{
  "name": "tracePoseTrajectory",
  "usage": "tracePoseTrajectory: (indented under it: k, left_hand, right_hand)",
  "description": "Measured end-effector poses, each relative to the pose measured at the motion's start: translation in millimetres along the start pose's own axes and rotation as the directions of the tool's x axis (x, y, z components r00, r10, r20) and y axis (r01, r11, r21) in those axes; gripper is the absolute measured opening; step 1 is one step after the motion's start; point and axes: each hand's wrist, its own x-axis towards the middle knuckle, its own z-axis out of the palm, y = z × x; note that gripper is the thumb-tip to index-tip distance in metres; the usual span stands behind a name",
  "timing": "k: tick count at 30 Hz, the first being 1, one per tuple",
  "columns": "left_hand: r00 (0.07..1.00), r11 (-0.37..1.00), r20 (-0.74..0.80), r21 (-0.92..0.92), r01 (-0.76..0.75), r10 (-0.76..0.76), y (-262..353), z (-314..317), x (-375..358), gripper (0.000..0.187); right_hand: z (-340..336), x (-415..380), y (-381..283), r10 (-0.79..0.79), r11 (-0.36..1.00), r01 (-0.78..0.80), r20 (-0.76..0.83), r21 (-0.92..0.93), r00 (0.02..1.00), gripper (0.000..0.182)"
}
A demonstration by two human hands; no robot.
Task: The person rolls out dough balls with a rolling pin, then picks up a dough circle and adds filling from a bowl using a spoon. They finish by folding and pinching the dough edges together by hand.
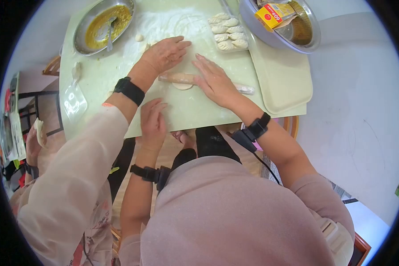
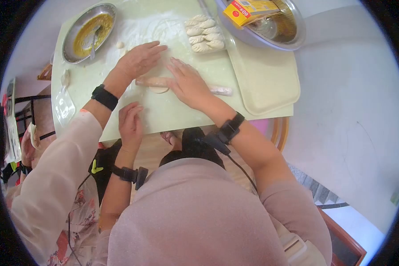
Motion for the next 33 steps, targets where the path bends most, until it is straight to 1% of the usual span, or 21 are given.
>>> tracePoseTrajectory:
  k: [1, 3, 4, 6, 7, 9, 10, 13, 15, 16, 18, 19, 21, 22, 24, 25, 27, 28, 30, 31, 33]
  left_hand:
    - [0.999, 1.000, 0.026, -0.010, -0.020, 0.020, 2, 3, 4, 0.028]
    - [0.996, 0.995, 0.045, -0.068, -0.074, 0.077, 2, 15, 18, 0.032]
    - [0.996, 0.995, 0.049, -0.068, -0.072, 0.075, 6, 19, 23, 0.032]
    - [0.992, 0.994, 0.096, -0.073, -0.081, 0.088, 12, 26, 31, 0.035]
    - [0.991, 0.994, 0.098, -0.074, -0.080, 0.087, 12, 29, 33, 0.035]
    - [0.979, 0.990, 0.146, 0.012, -0.144, 0.141, 7, 32, 33, 0.037]
    - [0.979, 0.990, 0.153, 0.015, -0.142, 0.138, 7, 32, 34, 0.037]
    - [0.975, 0.988, 0.172, 0.046, -0.149, 0.139, 10, 30, 37, 0.037]
    - [0.977, 0.997, 0.201, -0.039, -0.065, 0.071, 10, 29, 41, 0.035]
    - [0.977, 0.997, 0.201, -0.038, -0.065, 0.072, 11, 30, 44, 0.035]
    - [0.997, 0.998, 0.082, -0.055, 0.020, -0.016, 12, 34, 52, 0.032]
    - [0.996, 0.998, 0.084, -0.054, 0.021, -0.016, 11, 35, 59, 0.032]
    - [0.997, 1.000, 0.081, 0.024, 0.017, -0.018, 9, 40, 71, 0.025]
    - [0.996, 1.000, 0.083, 0.023, 0.017, -0.019, 6, 43, 75, 0.025]
    - [0.990, 0.991, 0.142, 0.133, 0.000, -0.020, 1, 47, 79, 0.020]
    - [0.990, 0.991, 0.141, 0.132, 0.001, -0.020, 3, 47, 80, 0.020]
    - [0.917, 0.958, 0.292, -0.007, 0.287, -0.272, 8, 44, 83, 0.015]
    - [0.916, 0.957, 0.293, -0.006, 0.288, -0.274, 9, 44, 81, 0.015]
    - [0.871, 0.910, 0.336, -0.084, 0.406, -0.358, 11, 41, 75, 0.012]
    - [0.870, 0.909, 0.334, -0.081, 0.409, -0.362, 12, 39, 72, 0.012]
    - [0.848, 0.806, 0.131, -0.264, 0.530, -0.514, 10, 37, 64, 0.009]
  right_hand:
    - [-2, -4, 0, -0.001, 1.000, 0.001, 0.001, 0.004, 1.000, 0.048]
    - [-3, -12, -1, -0.059, 0.993, 0.058, -0.012, -0.104, 0.998, 0.039]
    - [0, -15, 1, -0.056, 0.993, 0.055, -0.010, -0.101, 0.998, 0.039]
    - [8, -20, 7, 0.024, 0.997, -0.027, -0.041, -0.074, 0.999, 0.032]
    - [6, -19, 7, 0.026, 0.997, -0.029, -0.040, -0.073, 0.999, 0.032]
    - [2, -16, 7, 0.093, 0.994, -0.094, -0.028, -0.062, 0.995, 0.026]
    - [2, -15, 10, 0.096, 0.994, -0.097, -0.027, -0.055, 0.995, 0.026]
    - [-3, -12, 22, 0.074, 0.997, -0.074, 0.010, 0.016, 0.997, 0.027]
    - [-8, -10, 25, 0.108, 0.986, -0.110, 0.019, 0.129, 0.994, 0.027]
    - [-11, -9, 26, 0.107, 0.986, -0.108, 0.018, 0.130, 0.994, 0.027]
    - [-17, -8, 28, 0.124, 0.971, -0.125, 0.020, 0.204, 0.992, 0.029]
    - [-18, -8, 30, 0.125, 0.970, -0.127, 0.020, 0.206, 0.992, 0.029]
    - [-19, -9, 32, 0.182, 0.927, -0.177, 0.017, 0.330, 0.983, 0.029]
    - [-19, -9, 33, 0.184, 0.927, -0.180, 0.017, 0.330, 0.983, 0.029]
    - [-19, -10, 34, 0.186, 0.923, -0.169, -0.016, 0.345, 0.982, 0.029]
    - [-19, -11, 34, 0.185, 0.924, -0.169, -0.016, 0.344, 0.983, 0.029]
    - [-18, -13, 33, 0.188, 0.928, -0.156, -0.064, 0.337, 0.980, 0.029]
    - [-18, -14, 32, 0.188, 0.928, -0.156, -0.063, 0.338, 0.980, 0.029]
    - [-17, -15, 32, 0.191, 0.944, -0.171, -0.048, 0.281, 0.980, 0.030]
    - [-15, -15, 31, 0.188, 0.944, -0.168, -0.044, 0.283, 0.981, 0.030]
    - [-12, -16, 26, 0.179, 0.955, -0.159, -0.061, 0.251, 0.982, 0.029]
